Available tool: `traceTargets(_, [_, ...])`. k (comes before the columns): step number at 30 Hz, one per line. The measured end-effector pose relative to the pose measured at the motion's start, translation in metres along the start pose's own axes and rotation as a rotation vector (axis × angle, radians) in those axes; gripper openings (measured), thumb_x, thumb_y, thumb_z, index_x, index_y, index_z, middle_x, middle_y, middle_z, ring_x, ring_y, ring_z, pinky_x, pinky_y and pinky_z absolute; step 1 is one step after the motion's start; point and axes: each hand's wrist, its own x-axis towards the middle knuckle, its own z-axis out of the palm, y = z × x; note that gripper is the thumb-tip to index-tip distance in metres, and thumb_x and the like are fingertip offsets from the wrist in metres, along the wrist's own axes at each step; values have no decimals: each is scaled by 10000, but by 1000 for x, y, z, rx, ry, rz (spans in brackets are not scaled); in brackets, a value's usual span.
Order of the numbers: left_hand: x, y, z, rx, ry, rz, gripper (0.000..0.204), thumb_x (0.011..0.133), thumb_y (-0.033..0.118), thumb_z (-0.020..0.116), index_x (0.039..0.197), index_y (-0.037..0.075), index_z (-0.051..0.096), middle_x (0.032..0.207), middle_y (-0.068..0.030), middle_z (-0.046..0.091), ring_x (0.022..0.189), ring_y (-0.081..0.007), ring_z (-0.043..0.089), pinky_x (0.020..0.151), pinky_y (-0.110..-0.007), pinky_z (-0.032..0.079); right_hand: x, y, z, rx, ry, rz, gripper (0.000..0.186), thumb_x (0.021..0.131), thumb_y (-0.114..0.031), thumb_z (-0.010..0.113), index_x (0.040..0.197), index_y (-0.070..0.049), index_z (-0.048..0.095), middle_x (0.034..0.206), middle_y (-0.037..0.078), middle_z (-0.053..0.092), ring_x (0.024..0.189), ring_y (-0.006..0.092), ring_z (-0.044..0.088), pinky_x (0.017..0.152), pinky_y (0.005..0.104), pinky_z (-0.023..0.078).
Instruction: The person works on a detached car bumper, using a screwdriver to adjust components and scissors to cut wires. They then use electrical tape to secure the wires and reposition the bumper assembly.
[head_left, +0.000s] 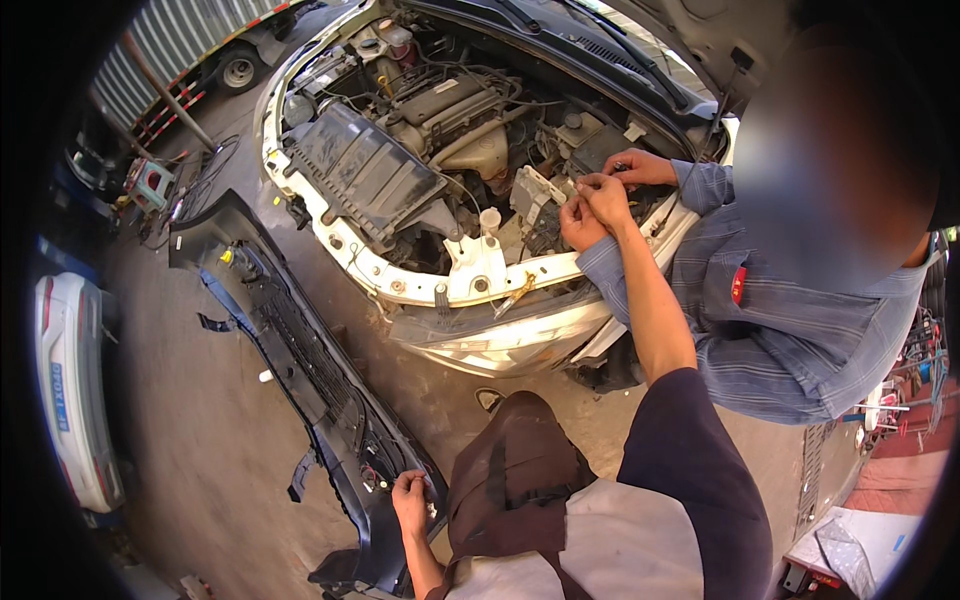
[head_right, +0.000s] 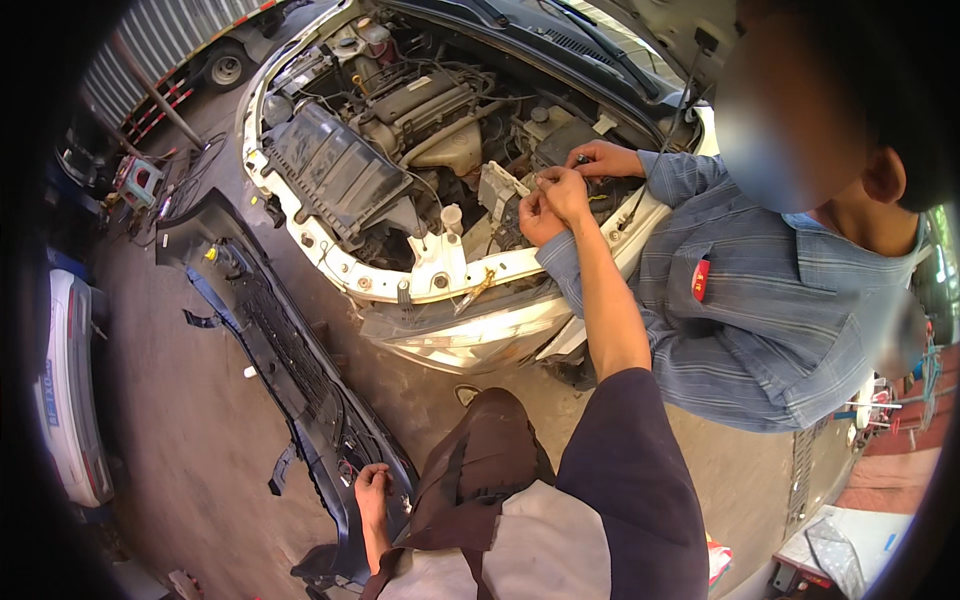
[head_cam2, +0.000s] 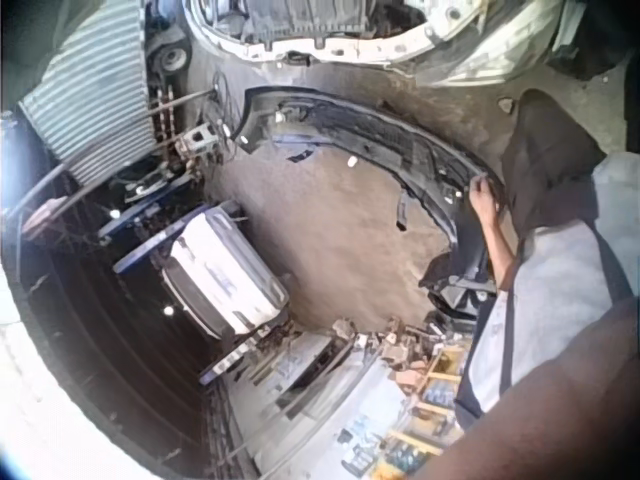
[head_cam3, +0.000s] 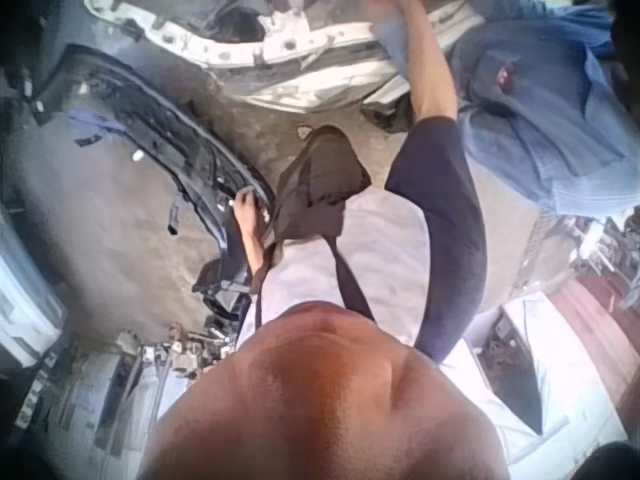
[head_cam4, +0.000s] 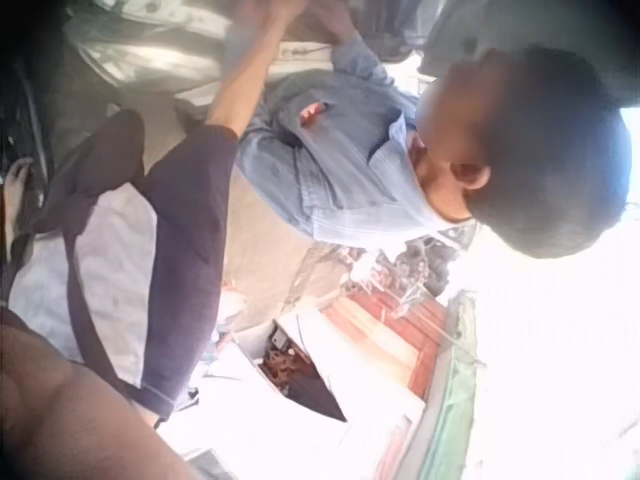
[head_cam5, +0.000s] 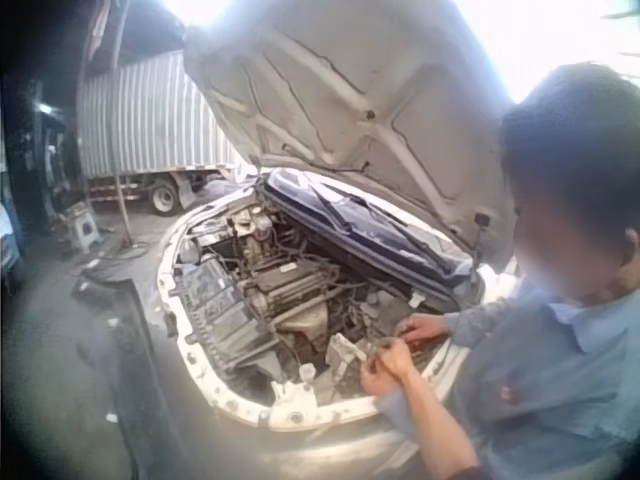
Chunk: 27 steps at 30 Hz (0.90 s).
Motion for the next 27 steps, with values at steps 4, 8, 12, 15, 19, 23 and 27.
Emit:
traceTargets(4, [20, 14, 5, 36, -35, 31, 140, 945, 75, 512, 968, 31, 642, 754, 4, 598, 589, -67, 491, 536, -215, 390, -4, -1, -4, 46, -4, -5, 255, 913, -142, 673, 1086, 43, 699, 963, 165, 699, 836, 221, 652, 724, 355, 518])
traceTargets(8, [38, 10, 4, 32, -58, 35, 148, 949, 79, 507, 993, 20, 636, 749, -6, 602, 586, -75, 505, 531, -224, 405, 5, -15, -6, 33, -10, -14, 233, 915, -132, 668, 1054, 53, 700, 900, 123, 690, 769, 192, 629, 679, 337, 502])
traceTargets(12, [35, 29, 17, 44, -106, 85, 151, 967, 80, 504, 1009, 6, 629, 752, -35, 625, 564, -78, 519, 509, -224, 409, 7, 4, -8, 151, 65, -11, 222, 902, -121, 675, 1036, 54, 703, 893, 105, 702, 752, 169, 624, 649, 319, 492])
traceTargets(15, [33, 26, 16, 50, -94, 101, 154, 968, 85, 504, 1011, 5, 628, 756, -36, 628, 566, -75, 517, 505, -223, 406, -3, -2, -12, 61, 98, -10, 227, 879, -105, 685, 1030, 64, 704, 917, 118, 704, 779, 178, 639, 676, 322, 506])
traceTargets(19, [27, 17, 17, 35, -86, 46, 153, 962, 82, 505, 1009, 9, 631, 761, -32, 630, 561, -68, 501, 500, -218, 394, -3, 11, -22, 138, 19, 28, 214, 850, -49, 671, 1021, 77, 700, 944, 135, 697, 787, 183, 637, 701, 309, 517])
traceTargets(23, [21, 12, 20, 42, -89, 55, 151, 957, 75, 505, 1002, 15, 636, 760, -25, 629, 556, -62, 485, 500, -213, 381, -6, 8, -26, 333, -11, 100, 198, 834, -15, 666, 1000, 91, 682, 954, 123, 682, 793, 180, 629, 682, 305, 512])
traceTargets(27, [19, 13, 23, 49, -97, 46, 149, 956, 70, 505, 998, 18, 638, 757, -22, 625, 556, -60, 482, 500, -212, 379, -9, 13, -29, 473, -1, 127, 182, 842, -5, 673, 1001, 82, 675, 952, 115, 670, 780, 183, 624, 671, 310, 511])
